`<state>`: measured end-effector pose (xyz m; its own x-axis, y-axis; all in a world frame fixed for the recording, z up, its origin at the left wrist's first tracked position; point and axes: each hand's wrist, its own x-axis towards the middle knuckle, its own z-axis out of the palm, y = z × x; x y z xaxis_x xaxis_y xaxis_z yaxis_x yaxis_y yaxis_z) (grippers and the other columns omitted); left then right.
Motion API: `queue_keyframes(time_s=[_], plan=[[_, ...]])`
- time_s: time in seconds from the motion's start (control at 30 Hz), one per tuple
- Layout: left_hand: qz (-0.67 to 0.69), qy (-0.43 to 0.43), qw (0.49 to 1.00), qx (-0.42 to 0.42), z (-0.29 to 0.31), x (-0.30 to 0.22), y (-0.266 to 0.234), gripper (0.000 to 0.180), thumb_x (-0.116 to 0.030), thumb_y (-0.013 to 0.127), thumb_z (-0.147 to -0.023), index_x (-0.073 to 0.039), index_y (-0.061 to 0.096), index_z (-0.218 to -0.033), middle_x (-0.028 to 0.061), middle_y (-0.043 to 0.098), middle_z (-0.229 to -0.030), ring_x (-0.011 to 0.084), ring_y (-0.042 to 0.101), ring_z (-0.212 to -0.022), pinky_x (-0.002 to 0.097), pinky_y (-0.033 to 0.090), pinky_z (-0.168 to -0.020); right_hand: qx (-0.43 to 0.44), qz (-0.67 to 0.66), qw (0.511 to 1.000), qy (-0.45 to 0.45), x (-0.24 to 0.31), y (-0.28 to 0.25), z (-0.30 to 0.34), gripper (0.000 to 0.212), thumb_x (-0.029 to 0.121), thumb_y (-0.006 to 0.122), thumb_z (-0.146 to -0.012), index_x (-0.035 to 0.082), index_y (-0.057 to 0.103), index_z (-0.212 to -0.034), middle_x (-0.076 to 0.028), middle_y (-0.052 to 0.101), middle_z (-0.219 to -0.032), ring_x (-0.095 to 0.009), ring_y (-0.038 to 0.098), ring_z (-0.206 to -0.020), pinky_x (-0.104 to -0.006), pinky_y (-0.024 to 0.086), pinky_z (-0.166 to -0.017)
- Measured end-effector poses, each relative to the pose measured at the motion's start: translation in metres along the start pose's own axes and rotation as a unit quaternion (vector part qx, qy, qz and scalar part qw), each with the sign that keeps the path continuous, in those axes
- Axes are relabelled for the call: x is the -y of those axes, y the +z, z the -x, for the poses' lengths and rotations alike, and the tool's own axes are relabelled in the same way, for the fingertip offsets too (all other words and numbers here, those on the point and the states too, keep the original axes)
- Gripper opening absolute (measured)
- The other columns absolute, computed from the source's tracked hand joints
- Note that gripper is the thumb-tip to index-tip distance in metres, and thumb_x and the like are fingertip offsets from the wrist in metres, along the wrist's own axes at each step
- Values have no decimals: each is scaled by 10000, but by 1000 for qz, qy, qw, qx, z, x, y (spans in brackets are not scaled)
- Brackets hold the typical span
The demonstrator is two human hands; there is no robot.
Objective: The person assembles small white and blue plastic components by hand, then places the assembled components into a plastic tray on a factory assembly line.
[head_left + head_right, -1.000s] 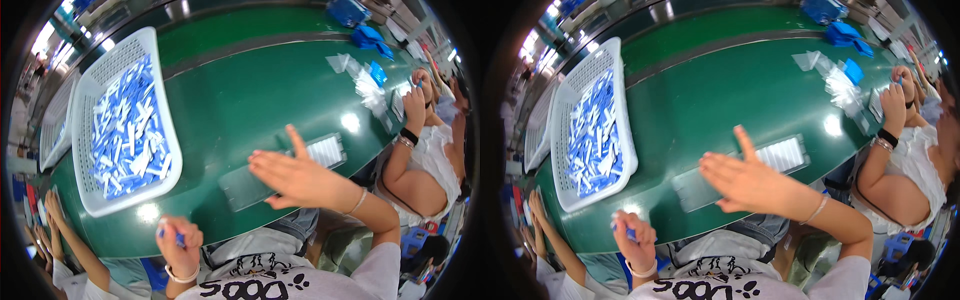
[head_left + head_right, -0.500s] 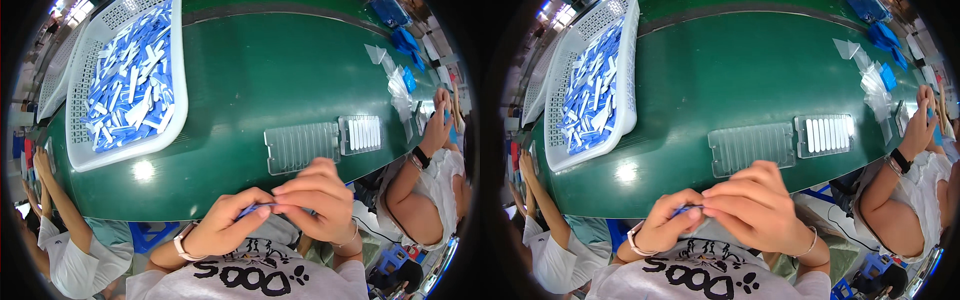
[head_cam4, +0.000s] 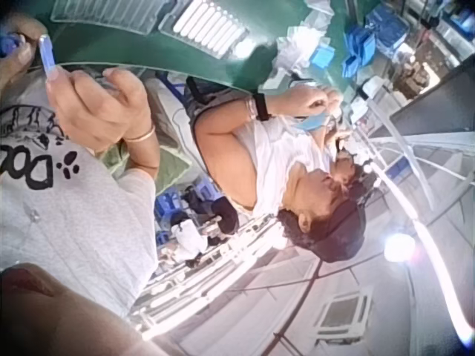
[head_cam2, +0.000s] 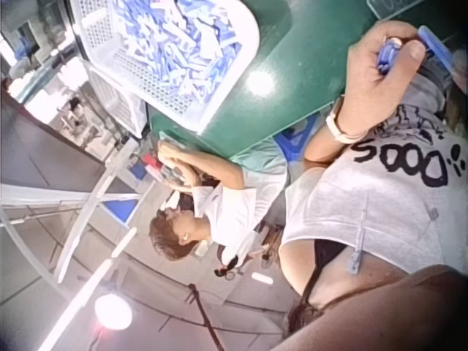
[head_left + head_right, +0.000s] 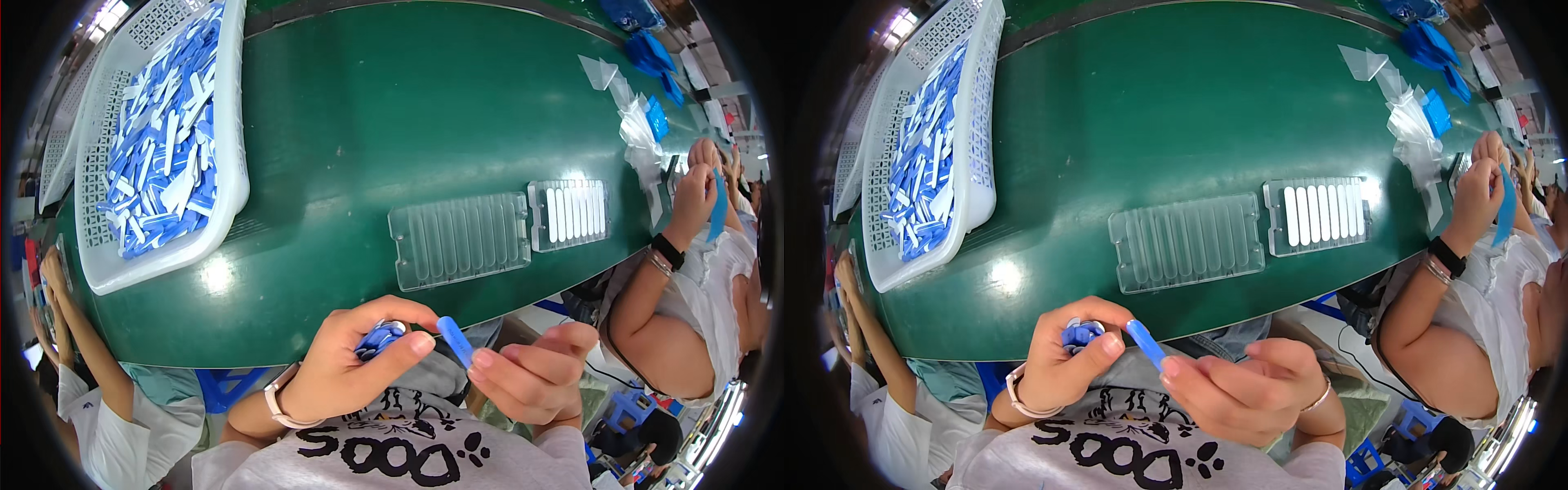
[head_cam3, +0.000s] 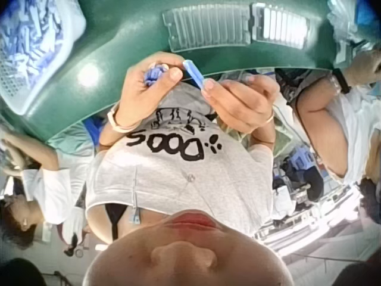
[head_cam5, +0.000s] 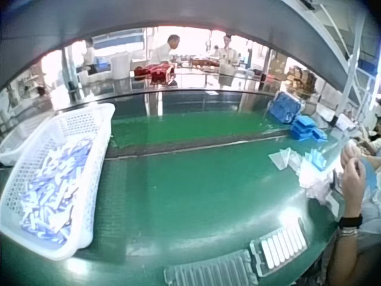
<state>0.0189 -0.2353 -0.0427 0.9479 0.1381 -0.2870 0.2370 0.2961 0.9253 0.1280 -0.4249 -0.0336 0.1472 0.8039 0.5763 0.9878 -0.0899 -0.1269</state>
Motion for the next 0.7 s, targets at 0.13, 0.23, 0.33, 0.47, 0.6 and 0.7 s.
queue_keyframes(time_s=[0.13,0.23,0.33,0.47,0.6,0.7], plan=[[79,-24,996,32,-7,3,3,146,-146,551,-927,-10,600,-945,-42,499,-630,-1,372,-525,190,267,-462,-8,-226,974,3,-9,18,-4,202,131,754,-681,188,645,-841,91,619,-999,-110,507,-840,-325,389,-672],[304,-199,923,128,-8,9,9,119,-134,536,-933,-21,572,-941,-54,416,-604,13,311,-480,206,207,-420,-98,-418,901,61,-12,48,-9,158,108,707,-714,90,694,-871,-4,613,-1051,-168,533,-785,-304,416,-667],[376,-246,886,117,-8,10,11,144,-142,525,-939,-25,533,-1023,-59,395,-600,19,305,-484,200,219,-433,-20,-482,867,125,-38,31,-10,154,56,655,-754,57,686,-904,-45,594,-1026,-193,513,-808,-308,409,-656],[413,-266,860,140,-11,9,1,226,-24,498,-888,-21,474,-1113,-3,432,-733,51,347,-542,216,286,-472,199,-201,933,222,-80,-4,-38,144,7,552,-812,35,656,-906,-79,558,-863,-247,497,-780,-330,406,-660],[437,-286,839,150,-7,12,-8,359,43,456,-842,5,441,-1199,41,454,-859,78,392,-597,229,334,-510,243,-201,929,193,-109,-2,-50,108,16,567,-799,42,655,-857,-90,557,-774,-277,504,-726,-356,413,-640],[377,-274,874,136,-4,6,-7,337,-15,468,-887,18,434,-1221,53,483,-845,84,399,-586,232,332,-503,282,-240,909,192,-117,-1,-60,70,39,622,-765,29,652,-827,-91,567,-725,-274,530,-710,-361,423,-625]])
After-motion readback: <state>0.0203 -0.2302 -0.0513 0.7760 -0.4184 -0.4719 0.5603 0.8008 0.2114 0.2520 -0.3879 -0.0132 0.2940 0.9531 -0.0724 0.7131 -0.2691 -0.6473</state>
